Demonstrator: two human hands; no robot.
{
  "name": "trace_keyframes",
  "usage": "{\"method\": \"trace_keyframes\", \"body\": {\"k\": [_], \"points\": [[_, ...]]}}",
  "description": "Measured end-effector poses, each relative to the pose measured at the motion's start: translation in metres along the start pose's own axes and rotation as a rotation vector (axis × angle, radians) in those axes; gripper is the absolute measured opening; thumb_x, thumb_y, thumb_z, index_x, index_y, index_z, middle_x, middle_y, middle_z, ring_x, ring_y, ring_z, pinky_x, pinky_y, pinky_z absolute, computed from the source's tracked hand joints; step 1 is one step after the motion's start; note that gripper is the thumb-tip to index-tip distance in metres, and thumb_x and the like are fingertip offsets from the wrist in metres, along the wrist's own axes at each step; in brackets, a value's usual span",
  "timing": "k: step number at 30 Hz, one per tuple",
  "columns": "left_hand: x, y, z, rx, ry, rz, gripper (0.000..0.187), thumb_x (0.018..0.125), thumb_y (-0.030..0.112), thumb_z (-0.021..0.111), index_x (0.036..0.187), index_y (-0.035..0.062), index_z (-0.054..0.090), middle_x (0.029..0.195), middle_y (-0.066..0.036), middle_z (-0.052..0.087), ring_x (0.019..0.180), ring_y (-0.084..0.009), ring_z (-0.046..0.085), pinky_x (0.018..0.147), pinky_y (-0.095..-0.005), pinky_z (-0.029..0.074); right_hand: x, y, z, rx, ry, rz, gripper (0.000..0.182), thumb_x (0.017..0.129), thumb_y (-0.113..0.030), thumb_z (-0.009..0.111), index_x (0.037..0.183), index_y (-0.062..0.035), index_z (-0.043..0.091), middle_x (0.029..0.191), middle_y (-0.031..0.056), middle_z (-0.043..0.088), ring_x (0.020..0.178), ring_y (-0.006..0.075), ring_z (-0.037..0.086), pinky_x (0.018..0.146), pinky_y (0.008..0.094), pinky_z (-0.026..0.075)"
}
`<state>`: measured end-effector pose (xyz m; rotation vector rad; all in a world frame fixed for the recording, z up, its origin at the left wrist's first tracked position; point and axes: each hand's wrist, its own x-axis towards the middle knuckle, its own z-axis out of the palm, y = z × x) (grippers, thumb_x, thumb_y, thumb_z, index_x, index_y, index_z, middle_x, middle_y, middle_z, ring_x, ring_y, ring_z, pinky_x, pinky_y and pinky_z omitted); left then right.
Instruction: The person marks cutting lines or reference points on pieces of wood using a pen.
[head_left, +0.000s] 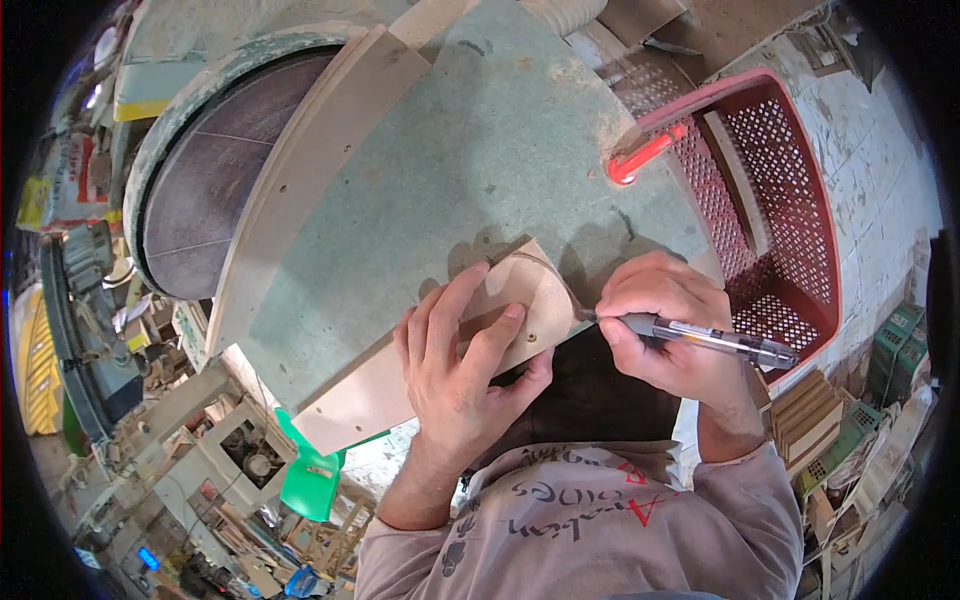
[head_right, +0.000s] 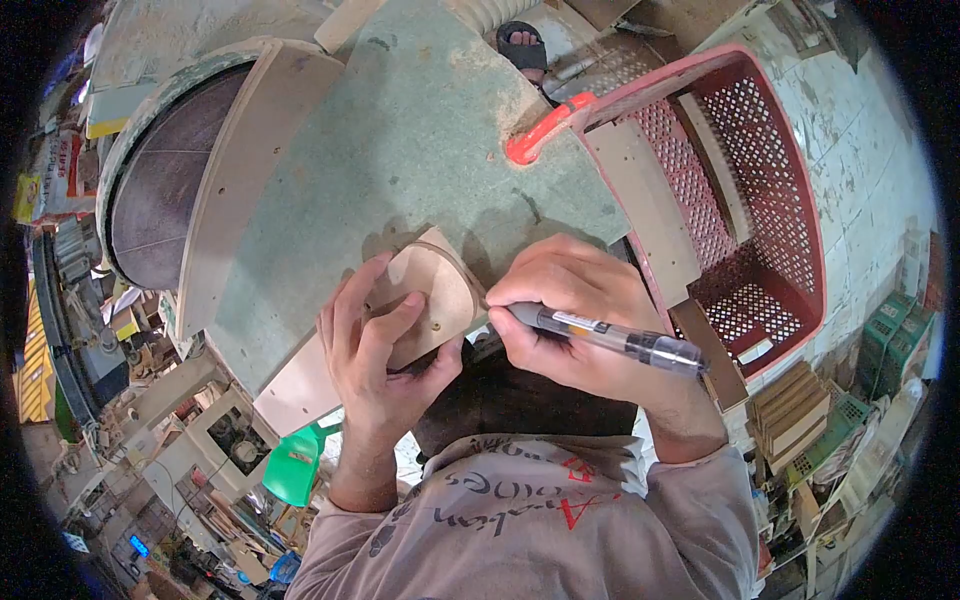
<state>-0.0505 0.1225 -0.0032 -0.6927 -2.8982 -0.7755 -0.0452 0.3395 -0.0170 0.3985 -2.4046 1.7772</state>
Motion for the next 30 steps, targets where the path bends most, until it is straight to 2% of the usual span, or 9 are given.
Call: {"method": "trace_keyframes", "body": {"k": [2, 4, 13, 16, 30], "points": [[0.0, 0.0, 0.0, 0.004, 0.001, 0.004, 0.047, 0.056, 0.02, 0.082, 0.099, 0.0155, 0.064, 0.129, -0.01, 0.053, 0.108, -0.032, 0.053, 0.089, -0.0452, 0.04, 0.0, 0.0, 0.0, 0.009, 0.003, -0.002, 0.016, 0.072, -0.002, 0.073, 0.085, -0.0049, 0.064, 0.075, 0.0076, 0.064, 0.073, 0.0247, 0.065, 0.063, 0.0336, 0.052], [0.0, 0.0, -0.001, 0.005, -0.004, 0.003, 0.047, 0.056, 0.019, 0.082, 0.099, 0.0156, 0.064, 0.129, -0.01, 0.053, 0.108, -0.0321, 0.053, 0.089, -0.0451, 0.04, -0.002, -0.003, 0.0, 0.068, -0.051, 0.013, 0.025, 0.07, -0.002, 0.076, 0.09, -0.0068, 0.062, 0.079, 0.0086, 0.063, 0.075, 0.025, 0.064, 0.065, 0.0349, 0.052], [0.0, 0.0, 0.0, -0.008, 0.004, -0.004, 0.047, 0.056, 0.019, 0.082, 0.099, 0.0167, 0.065, 0.129, -0.009, 0.054, 0.108, -0.0319, 0.054, 0.089, -0.0445, 0.041, 0.001, -0.004, 0.001, 0.046, -0.081, 0.034, 0.023, 0.071, -0.002, 0.076, 0.088, -0.0075, 0.062, 0.077, 0.008, 0.061, 0.072, 0.0245, 0.063, 0.062, 0.0346, 0.051], [0.0, 0.0, 0.0, 0.004, 0.003, -0.002, 0.046, 0.055, 0.019, 0.082, 0.098, 0.017, 0.065, 0.129, -0.009, 0.054, 0.107, -0.032, 0.054, 0.088, -0.0443, 0.041, 0.002, -0.001, 0.001, 0.023, -0.067, 0.028, 0.021, 0.071, -0.005, 0.076, 0.087, -0.0073, 0.063, 0.075, 0.0061, 0.064, 0.073, 0.0247, 0.064, 0.064, 0.034, 0.051], [-0.001, 0.001, 0.0, 0.01, -0.001, -0.016, 0.047, 0.055, 0.019, 0.082, 0.099, 0.0169, 0.064, 0.128, -0.01, 0.054, 0.106, -0.0311, 0.054, 0.088, -0.0441, 0.041, 0.016, 0.005, -0.001, 0.016, -0.002, 0.005, 0.02, 0.077, -0.004, 0.072, 0.092, -0.0063, 0.06, 0.08, 0.0069, 0.063, 0.072, 0.0251, 0.061, 0.063, 0.0351, 0.049]]}}
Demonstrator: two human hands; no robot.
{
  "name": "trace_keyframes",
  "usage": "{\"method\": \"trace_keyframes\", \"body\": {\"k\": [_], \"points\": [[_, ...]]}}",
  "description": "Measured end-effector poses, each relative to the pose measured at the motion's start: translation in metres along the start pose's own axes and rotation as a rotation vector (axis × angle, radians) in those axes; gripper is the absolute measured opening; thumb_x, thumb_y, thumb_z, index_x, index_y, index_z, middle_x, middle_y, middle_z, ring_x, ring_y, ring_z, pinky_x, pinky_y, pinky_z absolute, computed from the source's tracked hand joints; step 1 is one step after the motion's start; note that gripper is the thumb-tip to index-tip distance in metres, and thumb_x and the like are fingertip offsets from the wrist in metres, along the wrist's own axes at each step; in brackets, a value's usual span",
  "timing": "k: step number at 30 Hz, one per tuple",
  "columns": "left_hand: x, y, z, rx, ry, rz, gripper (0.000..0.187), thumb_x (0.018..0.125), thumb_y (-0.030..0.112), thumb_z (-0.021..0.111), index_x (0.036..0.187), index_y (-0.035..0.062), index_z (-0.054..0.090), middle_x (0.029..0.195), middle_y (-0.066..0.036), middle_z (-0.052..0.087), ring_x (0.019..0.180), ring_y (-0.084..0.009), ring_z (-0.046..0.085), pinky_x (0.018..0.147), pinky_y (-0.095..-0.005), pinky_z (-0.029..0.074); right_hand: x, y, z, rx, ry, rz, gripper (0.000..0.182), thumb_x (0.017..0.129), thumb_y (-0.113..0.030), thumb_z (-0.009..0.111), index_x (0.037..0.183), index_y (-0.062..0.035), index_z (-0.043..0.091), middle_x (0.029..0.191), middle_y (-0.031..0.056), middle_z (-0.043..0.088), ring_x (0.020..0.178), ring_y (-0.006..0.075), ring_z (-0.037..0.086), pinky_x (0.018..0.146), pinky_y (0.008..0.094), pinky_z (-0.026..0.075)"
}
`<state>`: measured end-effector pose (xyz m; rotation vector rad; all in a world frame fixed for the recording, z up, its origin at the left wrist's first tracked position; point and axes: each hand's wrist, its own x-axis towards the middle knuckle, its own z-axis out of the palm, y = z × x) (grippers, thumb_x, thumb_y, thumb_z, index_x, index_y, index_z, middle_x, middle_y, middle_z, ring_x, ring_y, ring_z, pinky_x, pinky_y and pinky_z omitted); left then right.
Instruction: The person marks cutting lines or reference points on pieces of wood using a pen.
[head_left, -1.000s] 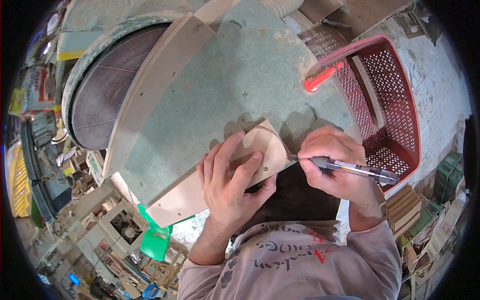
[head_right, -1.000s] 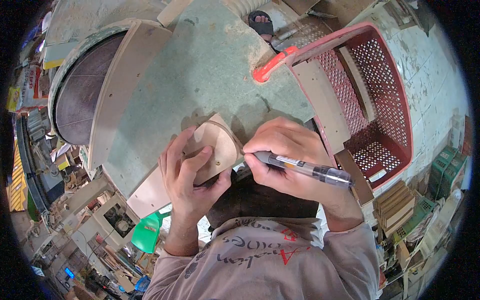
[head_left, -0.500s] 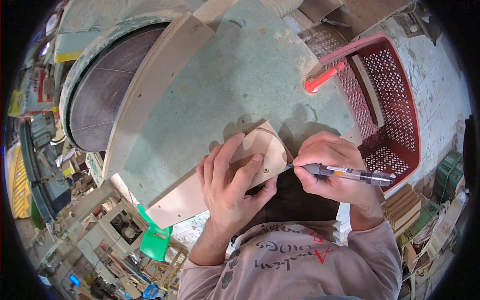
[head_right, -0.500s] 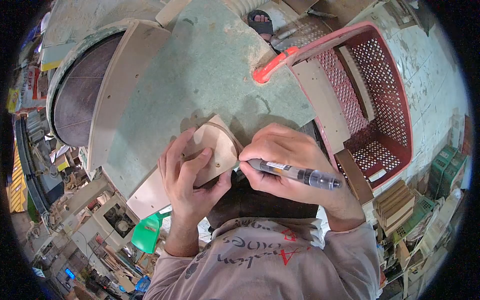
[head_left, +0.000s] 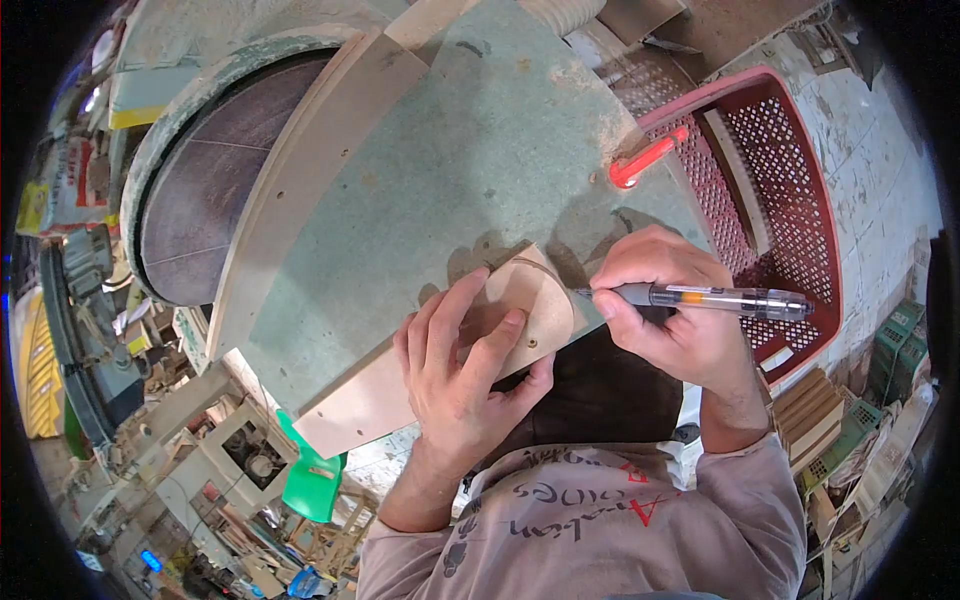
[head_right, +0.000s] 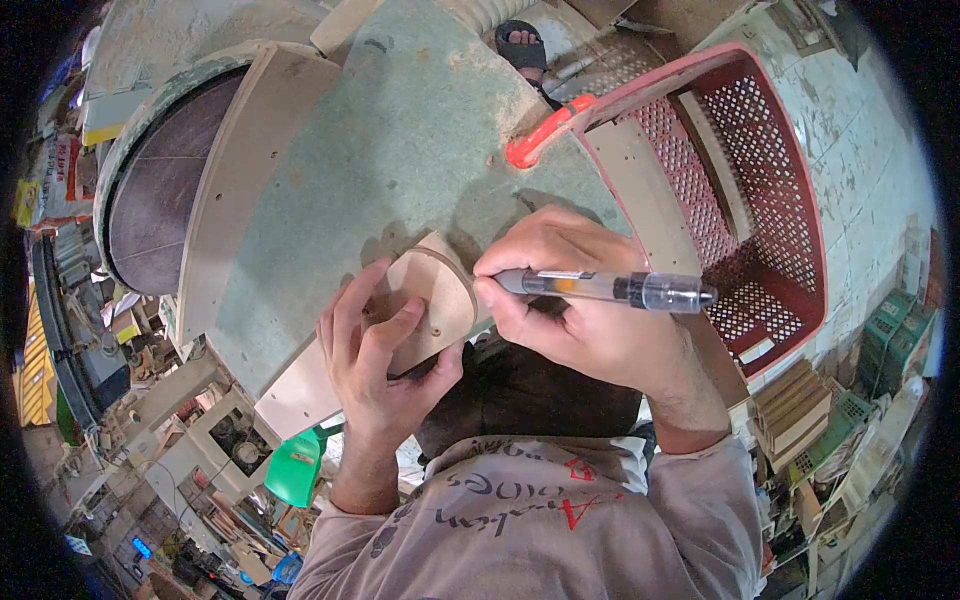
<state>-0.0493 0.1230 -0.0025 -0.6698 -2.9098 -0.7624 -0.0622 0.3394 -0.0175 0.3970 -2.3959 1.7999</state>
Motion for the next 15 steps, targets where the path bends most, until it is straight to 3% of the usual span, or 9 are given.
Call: {"method": "trace_keyframes", "body": {"k": [15], "points": [[0.0011, -0.001, 0.0001, -0.007, 0.0, 0.025, 0.046, 0.055, 0.018, 0.082, 0.098, 0.0162, 0.064, 0.128, -0.01, 0.054, 0.107, -0.0301, 0.055, 0.087, -0.044, 0.041, -0.0008, -0.0028, 0.0009, -0.017, -0.027, 0.006, 0.02, 0.078, -0.005, 0.072, 0.092, -0.0065, 0.06, 0.081, 0.0069, 0.064, 0.073, 0.025, 0.063, 0.064, 0.0351, 0.05]]}}
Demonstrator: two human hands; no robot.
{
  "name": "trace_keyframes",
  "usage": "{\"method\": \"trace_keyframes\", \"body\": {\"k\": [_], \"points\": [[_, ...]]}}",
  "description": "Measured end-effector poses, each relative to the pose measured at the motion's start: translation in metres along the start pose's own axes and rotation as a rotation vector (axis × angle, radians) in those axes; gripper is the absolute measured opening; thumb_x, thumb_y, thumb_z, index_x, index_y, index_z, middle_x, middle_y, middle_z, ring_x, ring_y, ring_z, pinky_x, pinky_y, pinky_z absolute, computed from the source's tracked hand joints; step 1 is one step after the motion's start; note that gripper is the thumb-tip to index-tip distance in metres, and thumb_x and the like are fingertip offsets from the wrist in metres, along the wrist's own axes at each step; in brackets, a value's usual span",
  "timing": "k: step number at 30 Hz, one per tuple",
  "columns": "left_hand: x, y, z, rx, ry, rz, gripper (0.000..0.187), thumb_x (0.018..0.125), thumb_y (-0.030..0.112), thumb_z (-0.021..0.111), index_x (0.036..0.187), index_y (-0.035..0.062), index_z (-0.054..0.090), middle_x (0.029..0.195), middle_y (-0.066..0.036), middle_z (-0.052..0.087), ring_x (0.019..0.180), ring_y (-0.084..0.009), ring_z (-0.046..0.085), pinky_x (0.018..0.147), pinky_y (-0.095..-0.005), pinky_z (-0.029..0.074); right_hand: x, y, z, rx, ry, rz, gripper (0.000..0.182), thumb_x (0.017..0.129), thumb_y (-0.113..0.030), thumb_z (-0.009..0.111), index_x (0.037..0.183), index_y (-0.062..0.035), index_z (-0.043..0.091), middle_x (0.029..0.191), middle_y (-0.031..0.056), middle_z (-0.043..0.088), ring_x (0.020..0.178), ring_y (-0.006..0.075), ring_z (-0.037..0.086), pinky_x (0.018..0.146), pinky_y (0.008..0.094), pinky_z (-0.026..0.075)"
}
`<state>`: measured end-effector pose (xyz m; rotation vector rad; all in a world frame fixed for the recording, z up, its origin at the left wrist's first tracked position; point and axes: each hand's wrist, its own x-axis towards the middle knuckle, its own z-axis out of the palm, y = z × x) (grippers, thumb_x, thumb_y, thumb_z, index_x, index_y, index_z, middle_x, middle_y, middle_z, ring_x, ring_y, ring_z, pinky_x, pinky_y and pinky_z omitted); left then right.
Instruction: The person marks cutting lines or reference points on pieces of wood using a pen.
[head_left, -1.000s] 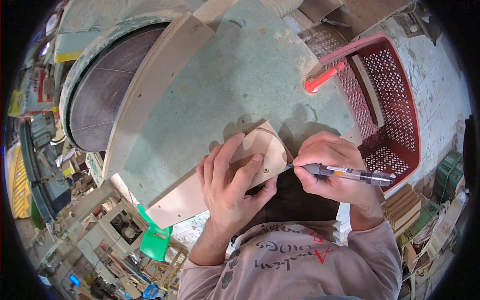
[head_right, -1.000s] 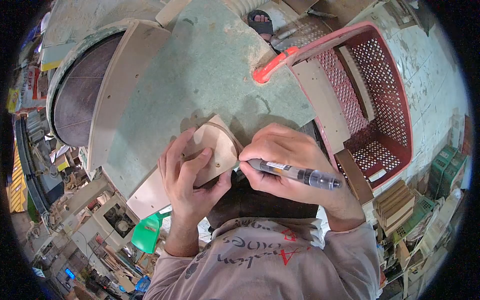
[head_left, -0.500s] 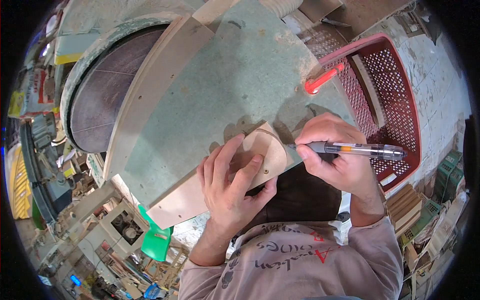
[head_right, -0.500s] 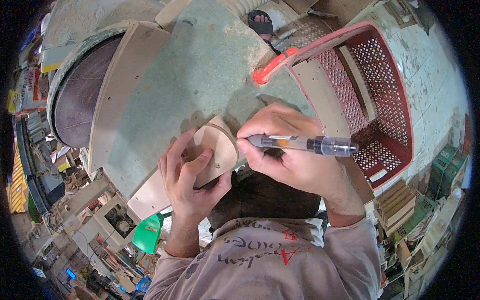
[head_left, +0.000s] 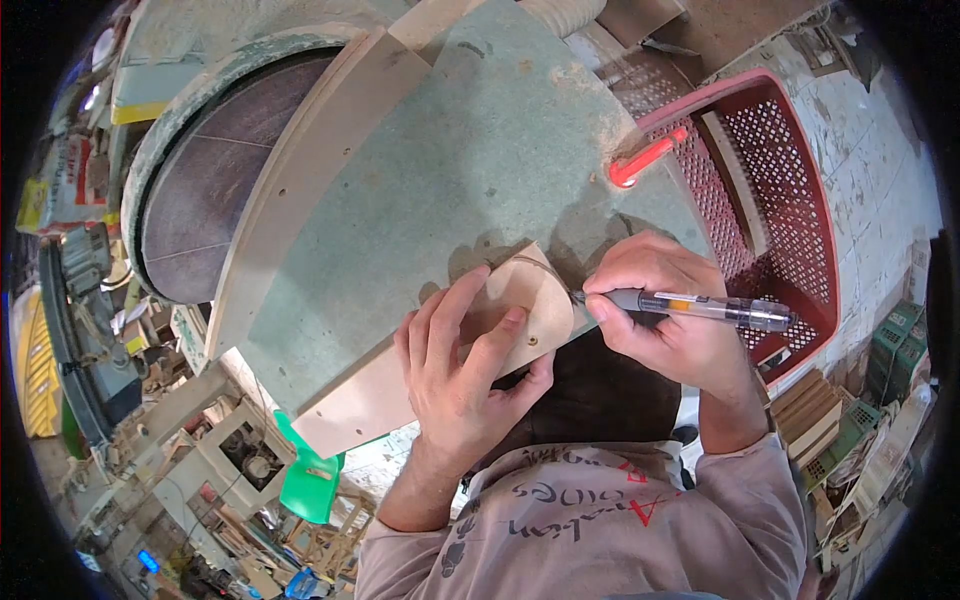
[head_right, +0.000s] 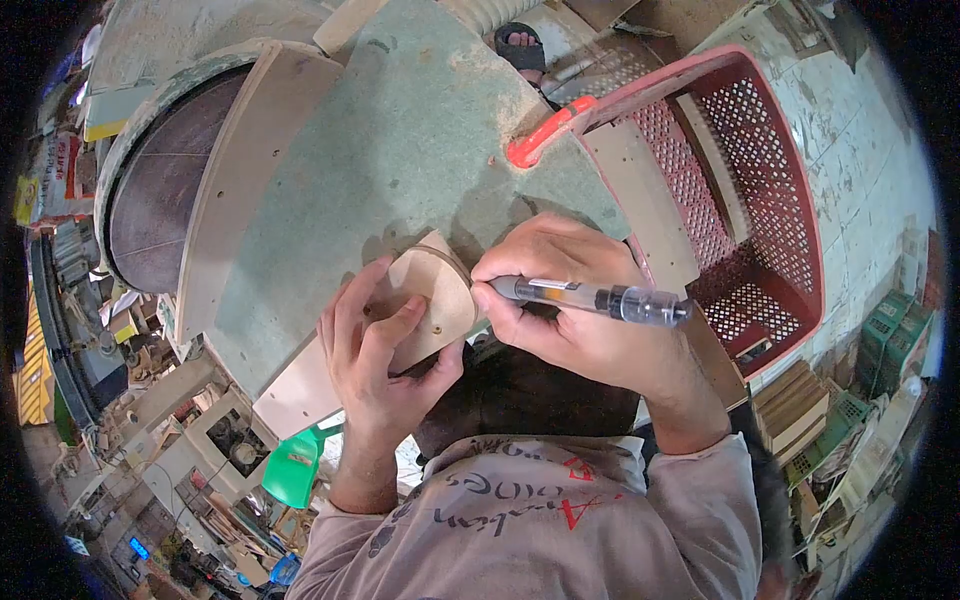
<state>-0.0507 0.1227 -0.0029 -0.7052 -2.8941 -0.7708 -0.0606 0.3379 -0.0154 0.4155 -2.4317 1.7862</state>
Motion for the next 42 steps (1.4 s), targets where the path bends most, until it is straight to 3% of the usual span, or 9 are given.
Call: {"method": "trace_keyframes", "body": {"k": [8, 10, 29, 42], "points": [[0.0, 0.0, -0.001, 0.011, 0.002, 0.007, 0.048, 0.056, 0.018, 0.082, 0.1, 0.0161, 0.063, 0.129, -0.011, 0.053, 0.107, -0.0312, 0.054, 0.087, -0.0443, 0.041, -0.011, -0.005, 0.003, 0.021, 0.03, -0.022, 0.017, 0.075, -0.004, 0.073, 0.088, -0.0058, 0.062, 0.077, 0.0071, 0.064, 0.073, 0.0247, 0.063, 0.063, 0.0345, 0.051], [0.0, 0.0, 0.0, 0.006, 0.002, 0.008, 0.048, 0.056, 0.019, 0.082, 0.1, 0.016, 0.063, 0.129, -0.011, 0.053, 0.107, -0.0314, 0.054, 0.087, -0.0445, 0.041, -0.014, -0.01, 0.001, 0.021, -0.044, 0.0, 0.026, 0.073, 0.0, 0.075, 0.094, -0.0064, 0.06, 0.083, 0.0087, 0.061, 0.075, 0.0245, 0.063, 0.067, 0.035, 0.052], [0.001, 0.001, -0.001, 0.003, 0.011, 0.013, 0.046, 0.056, 0.019, 0.082, 0.099, 0.0144, 0.064, 0.129, -0.01, 0.054, 0.109, -0.0303, 0.054, 0.088, -0.0458, 0.041, -0.025, -0.003, 0.007, -0.014, -0.035, -0.081, 0.034, 0.068, 0.0, 0.078, 0.096, -0.0084, 0.062, 0.082, 0.0073, 0.063, 0.078, 0.0242, 0.063, 0.066, 0.0336, 0.053], [0.001, 0.001, -0.001, -0.015, -0.006, 0.0, 0.046, 0.059, 0.022, 0.082, 0.1, 0.0146, 0.064, 0.128, -0.011, 0.054, 0.109, -0.0316, 0.054, 0.089, -0.0461, 0.041, -0.023, 0.0, 0.006, -0.004, -0.028, -0.105, 0.034, 0.07, -0.001, 0.078, 0.099, -0.0084, 0.06, 0.082, 0.0079, 0.063, 0.076, 0.0236, 0.063, 0.065, 0.0337, 0.053]]}}
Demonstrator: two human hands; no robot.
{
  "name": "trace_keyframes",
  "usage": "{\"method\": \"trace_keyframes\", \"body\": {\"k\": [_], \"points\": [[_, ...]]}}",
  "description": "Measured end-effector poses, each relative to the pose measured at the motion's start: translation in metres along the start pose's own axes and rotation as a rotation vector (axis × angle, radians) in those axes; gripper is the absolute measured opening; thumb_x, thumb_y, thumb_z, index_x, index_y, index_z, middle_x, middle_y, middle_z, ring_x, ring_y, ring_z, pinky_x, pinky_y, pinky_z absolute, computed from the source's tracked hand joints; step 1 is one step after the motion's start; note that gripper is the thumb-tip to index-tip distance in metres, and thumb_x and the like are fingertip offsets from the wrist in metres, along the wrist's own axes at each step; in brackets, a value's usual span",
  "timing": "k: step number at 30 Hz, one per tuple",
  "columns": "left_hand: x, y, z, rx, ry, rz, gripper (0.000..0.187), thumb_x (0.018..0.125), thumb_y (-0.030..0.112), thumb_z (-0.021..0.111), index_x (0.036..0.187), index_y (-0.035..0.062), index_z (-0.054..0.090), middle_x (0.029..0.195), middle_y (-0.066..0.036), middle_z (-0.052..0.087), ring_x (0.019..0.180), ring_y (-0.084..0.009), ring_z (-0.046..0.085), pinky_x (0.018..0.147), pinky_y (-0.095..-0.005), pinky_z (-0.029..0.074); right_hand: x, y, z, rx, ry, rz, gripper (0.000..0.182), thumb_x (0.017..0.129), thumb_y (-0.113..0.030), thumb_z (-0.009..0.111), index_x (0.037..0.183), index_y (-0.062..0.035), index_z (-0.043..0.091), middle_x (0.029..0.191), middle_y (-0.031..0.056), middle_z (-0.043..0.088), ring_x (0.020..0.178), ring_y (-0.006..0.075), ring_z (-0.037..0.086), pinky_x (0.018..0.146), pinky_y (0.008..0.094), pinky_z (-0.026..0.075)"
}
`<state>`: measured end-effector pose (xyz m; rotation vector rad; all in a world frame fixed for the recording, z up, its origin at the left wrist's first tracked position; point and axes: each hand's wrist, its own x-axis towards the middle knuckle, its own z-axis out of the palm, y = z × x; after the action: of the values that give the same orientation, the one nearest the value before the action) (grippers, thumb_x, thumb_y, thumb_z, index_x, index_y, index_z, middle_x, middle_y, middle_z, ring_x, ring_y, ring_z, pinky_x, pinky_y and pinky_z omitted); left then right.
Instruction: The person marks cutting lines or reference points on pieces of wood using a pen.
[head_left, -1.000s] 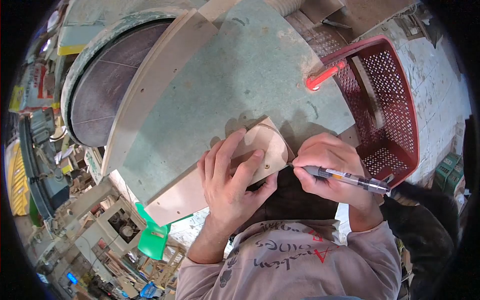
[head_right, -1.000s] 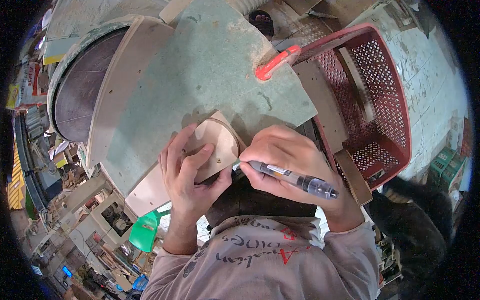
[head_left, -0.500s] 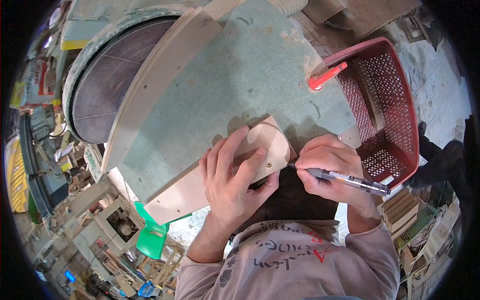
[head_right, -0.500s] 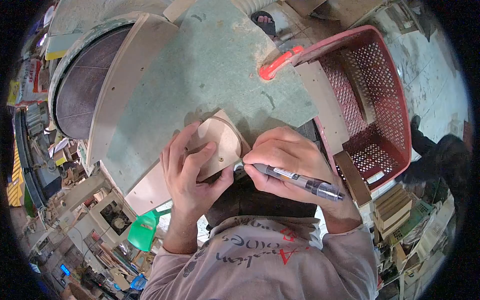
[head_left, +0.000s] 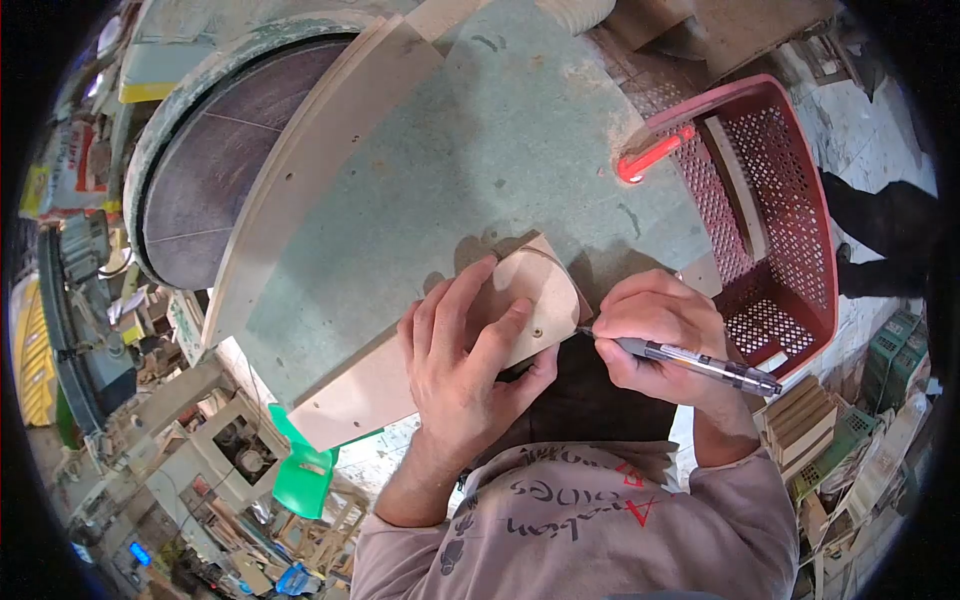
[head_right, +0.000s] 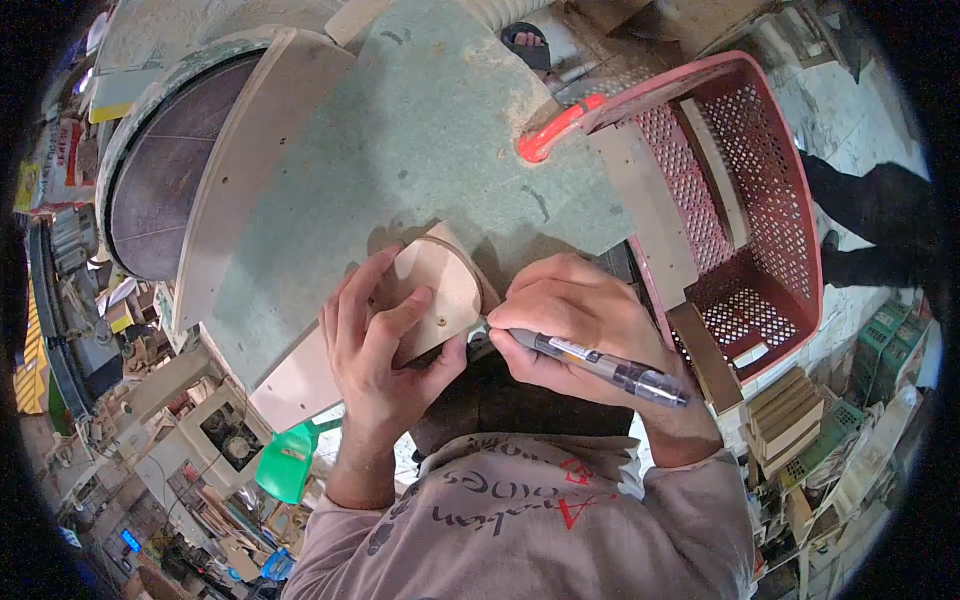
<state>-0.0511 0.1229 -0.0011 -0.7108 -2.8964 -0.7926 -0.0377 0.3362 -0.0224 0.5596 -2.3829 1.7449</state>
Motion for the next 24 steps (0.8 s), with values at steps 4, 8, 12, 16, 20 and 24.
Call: {"method": "trace_keyframes", "body": {"k": [4, 8, 12, 16, 20, 24], "points": [[0.0, 0.0, -0.001, 0.006, -0.004, -0.001, 0.045, 0.06, 0.023, 0.081, 0.101, 0.0145, 0.063, 0.128, -0.012, 0.055, 0.108, -0.0319, 0.054, 0.089, -0.046, 0.041, 0.003, -0.001, -0.001, -0.015, -0.022, 0.011, 0.031, 0.071, -0.002, 0.077, 0.097, -0.0082, 0.06, 0.082, 0.0079, 0.063, 0.075, 0.0237, 0.064, 0.064, 0.0336, 0.053], [0.0, 0.001, -0.002, 0.012, -0.016, -0.006, 0.045, 0.061, 0.023, 0.081, 0.101, 0.0145, 0.063, 0.128, -0.012, 0.055, 0.108, -0.0315, 0.054, 0.089, -0.0458, 0.04, 0.008, 0.0, -0.005, 0.039, -0.021, 0.07, 0.029, 0.073, -0.004, 0.076, 0.096, -0.0074, 0.06, 0.081, 0.008, 0.063, 0.075, 0.0244, 0.064, 0.064, 0.0342, 0.052], [0.001, 0.001, -0.002, 0.007, -0.013, 0.001, 0.045, 0.061, 0.024, 0.081, 0.101, 0.0148, 0.064, 0.128, -0.013, 0.055, 0.108, -0.0315, 0.054, 0.089, -0.0459, 0.04, 0.018, 0.001, -0.008, 0.007, -0.033, 0.071, 0.026, 0.075, -0.005, 0.076, 0.095, -0.0071, 0.06, 0.08, 0.0075, 0.063, 0.074, 0.0247, 0.063, 0.064, 0.0349, 0.052], [0.0, 0.001, -0.002, 0.007, -0.016, -0.014, 0.045, 0.061, 0.025, 0.081, 0.102, 0.0156, 0.064, 0.128, -0.013, 0.055, 0.108, -0.0315, 0.055, 0.089, -0.0467, 0.04, 0.029, 0.004, -0.009, -0.017, -0.014, 0.06, 0.022, 0.076, -0.005, 0.074, 0.094, -0.0064, 0.06, 0.08, 0.0073, 0.063, 0.074, 0.0249, 0.063, 0.064, 0.0355, 0.051], [0.001, 0.002, -0.003, 0.004, -0.02, -0.021, 0.045, 0.061, 0.026, 0.081, 0.102, 0.0163, 0.064, 0.128, -0.013, 0.055, 0.108, -0.0315, 0.055, 0.089, -0.0473, 0.04, 0.034, 0.006, -0.006, 0.015, 0.071, 0.062, 0.021, 0.079, -0.003, 0.072, 0.095, -0.0046, 0.059, 0.081, 0.0085, 0.064, 0.073, 0.024, 0.063, 0.064, 0.0344, 0.05], [0.0, 0.001, -0.003, 0.008, -0.016, -0.011, 0.046, 0.061, 0.026, 0.081, 0.103, 0.0163, 0.063, 0.127, -0.013, 0.055, 0.108, -0.0317, 0.055, 0.09, -0.0475, 0.04, 0.032, 0.009, -0.002, 0.06, 0.101, 0.082, 0.019, 0.082, -0.003, 0.07, 0.097, -0.0036, 0.059, 0.082, 0.0086, 0.064, 0.071, 0.0222, 0.062, 0.063, 0.0325, 0.049]]}}
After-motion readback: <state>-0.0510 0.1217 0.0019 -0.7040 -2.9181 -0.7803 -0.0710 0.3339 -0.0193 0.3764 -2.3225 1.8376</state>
